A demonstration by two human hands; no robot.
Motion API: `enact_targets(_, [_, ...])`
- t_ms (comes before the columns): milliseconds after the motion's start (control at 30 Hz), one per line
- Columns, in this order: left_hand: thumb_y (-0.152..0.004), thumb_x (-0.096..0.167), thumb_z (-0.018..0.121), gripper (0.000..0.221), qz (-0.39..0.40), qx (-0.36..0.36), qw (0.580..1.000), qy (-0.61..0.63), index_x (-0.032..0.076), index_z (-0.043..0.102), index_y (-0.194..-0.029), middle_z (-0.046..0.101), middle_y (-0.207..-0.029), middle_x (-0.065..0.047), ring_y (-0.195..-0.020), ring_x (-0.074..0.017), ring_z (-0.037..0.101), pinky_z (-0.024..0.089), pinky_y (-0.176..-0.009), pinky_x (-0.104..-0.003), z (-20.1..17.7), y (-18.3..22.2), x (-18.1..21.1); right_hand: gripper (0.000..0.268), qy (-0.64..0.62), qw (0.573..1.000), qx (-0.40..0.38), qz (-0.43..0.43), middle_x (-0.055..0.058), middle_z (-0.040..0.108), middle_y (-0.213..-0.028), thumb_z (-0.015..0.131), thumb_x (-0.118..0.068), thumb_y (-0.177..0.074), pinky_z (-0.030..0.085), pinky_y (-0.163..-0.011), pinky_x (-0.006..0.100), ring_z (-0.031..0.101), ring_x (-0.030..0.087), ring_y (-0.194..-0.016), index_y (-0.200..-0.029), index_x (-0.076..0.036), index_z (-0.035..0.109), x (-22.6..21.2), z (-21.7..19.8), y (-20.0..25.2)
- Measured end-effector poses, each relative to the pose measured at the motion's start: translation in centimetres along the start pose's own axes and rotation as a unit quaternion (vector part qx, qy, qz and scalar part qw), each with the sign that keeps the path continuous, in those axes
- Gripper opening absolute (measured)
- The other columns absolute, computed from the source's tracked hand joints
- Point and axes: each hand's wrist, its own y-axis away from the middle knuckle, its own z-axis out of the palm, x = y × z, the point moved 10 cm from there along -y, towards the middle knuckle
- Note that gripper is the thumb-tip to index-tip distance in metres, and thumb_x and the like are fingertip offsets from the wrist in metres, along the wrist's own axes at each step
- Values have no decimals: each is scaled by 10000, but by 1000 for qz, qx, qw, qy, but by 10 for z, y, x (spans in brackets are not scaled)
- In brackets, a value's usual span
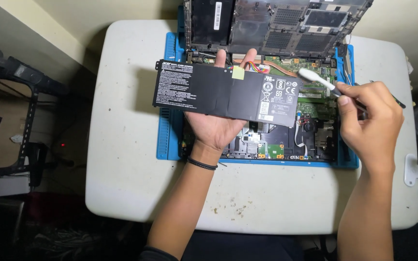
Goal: Cleaning a laptop battery with a cotton swab and then installing it into the laptop using a screwdriver
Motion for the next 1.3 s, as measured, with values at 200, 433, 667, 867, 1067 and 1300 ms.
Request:
enact_targets(200, [-1072,530,561,612,13,-11,999,-33,200,481,-1580,24,-1821,-210,-1532,-360,394,315,-1305,-515,0,0,9,212,-82,995,-46,39,125,638,-991,610,-99,-1134,399,-773,353,560,243,-873,-1219,39,747,1,13,1])
enact_targets(433, [-1102,502,569,513,22,-29,996,-84,231,540,-1537,28,-1798,-192,-1643,-492,92,147,-1376,-584,10,-2,14,223,66,997,-14,37,155,620,-1059,658,22,-1050,470,-813,429,609,328,-943,-1253,-12,743,34,38,-3])
enact_targets(667, [-1115,557,519,525,24,-37,992,-122,257,537,-1545,81,-1778,-196,-1619,-432,194,126,-1373,-609,7,-4,8,209,153,988,-3,-12,42,638,-1071,740,-10,-1036,324,-830,434,535,319,-971,-1180,-161,758,33,57,-11])
enact_targets(867, [-1112,479,564,468,18,-4,995,-97,253,554,-1522,78,-1789,-185,-1564,-385,300,229,-1352,-541,-2,-2,-7,268,-175,977,-22,120,40,556,-888,525,-233,-1117,422,-823,334,555,204,-872,-1202,-46,698,11,57,-9])
enact_targets(1067, [-1115,500,500,536,-10,10,993,-115,252,448,-1588,44,-1798,-219,-1523,-364,372,262,-1312,-583,-7,-2,-18,385,-551,767,-114,308,5,647,-928,663,-304,-980,461,-547,171,546,38,-668,-1280,-73,592,7,104,14])
enact_targets(1300, [-1059,515,369,722,-150,60,958,-239,-28,428,-1532,277,-1668,-332,-1543,-427,349,311,-1261,-562,14,0,14,315,-557,765,-52,318,12,635,-777,725,-191,-954,474,-403,142,572,43,-546,-1222,-72,612,59,69,31])
